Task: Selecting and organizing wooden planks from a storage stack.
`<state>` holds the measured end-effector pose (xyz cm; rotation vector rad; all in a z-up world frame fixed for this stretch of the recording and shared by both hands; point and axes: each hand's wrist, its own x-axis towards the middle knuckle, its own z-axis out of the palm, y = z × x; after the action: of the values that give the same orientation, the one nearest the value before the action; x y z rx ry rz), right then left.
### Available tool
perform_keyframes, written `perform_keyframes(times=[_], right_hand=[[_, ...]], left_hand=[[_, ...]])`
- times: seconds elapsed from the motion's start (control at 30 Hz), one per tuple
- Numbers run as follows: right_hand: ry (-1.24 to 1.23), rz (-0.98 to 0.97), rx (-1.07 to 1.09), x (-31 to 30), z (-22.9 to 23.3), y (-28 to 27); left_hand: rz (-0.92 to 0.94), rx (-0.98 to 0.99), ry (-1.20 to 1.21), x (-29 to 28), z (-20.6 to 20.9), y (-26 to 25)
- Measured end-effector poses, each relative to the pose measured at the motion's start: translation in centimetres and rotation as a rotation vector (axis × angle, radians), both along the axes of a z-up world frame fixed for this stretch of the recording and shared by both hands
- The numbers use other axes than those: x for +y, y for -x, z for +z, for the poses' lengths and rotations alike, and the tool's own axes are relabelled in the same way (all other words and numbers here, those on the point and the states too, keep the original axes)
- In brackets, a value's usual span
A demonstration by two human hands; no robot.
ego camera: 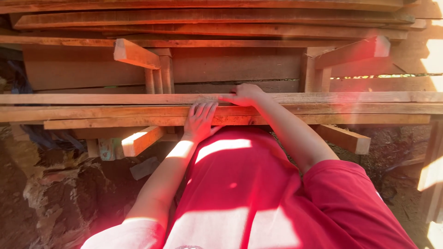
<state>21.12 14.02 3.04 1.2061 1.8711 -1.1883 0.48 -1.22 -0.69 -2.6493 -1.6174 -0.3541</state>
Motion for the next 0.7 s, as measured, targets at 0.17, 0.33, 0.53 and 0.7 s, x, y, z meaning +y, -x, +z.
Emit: perform_keyframes(times=[0.17, 0.33, 0.53, 0.7], right_hand=[[-0.093, 0.039, -0.002, -0.4, -3.2, 0.7], [-0.104, 0.054, -0.013, -0.6, -3.4, 0.4], [-0.131, 0.031, -0.002, -1.8, -1.0, 0.9], [-0.875, -0.227, 0.245, -6.5, -2.2, -1.2]], left_hand=[[0.014, -0.005, -0.049, 0.2, -1.7, -0.2], [0.007, 0.039, -0.037, 0.0, -1.7, -0.1], [-0.021, 0.017, 0.03, -0.2, -1.1, 0.1], [-0.017, -0.01, 0.035, 0.1, -0.8, -0.2]])
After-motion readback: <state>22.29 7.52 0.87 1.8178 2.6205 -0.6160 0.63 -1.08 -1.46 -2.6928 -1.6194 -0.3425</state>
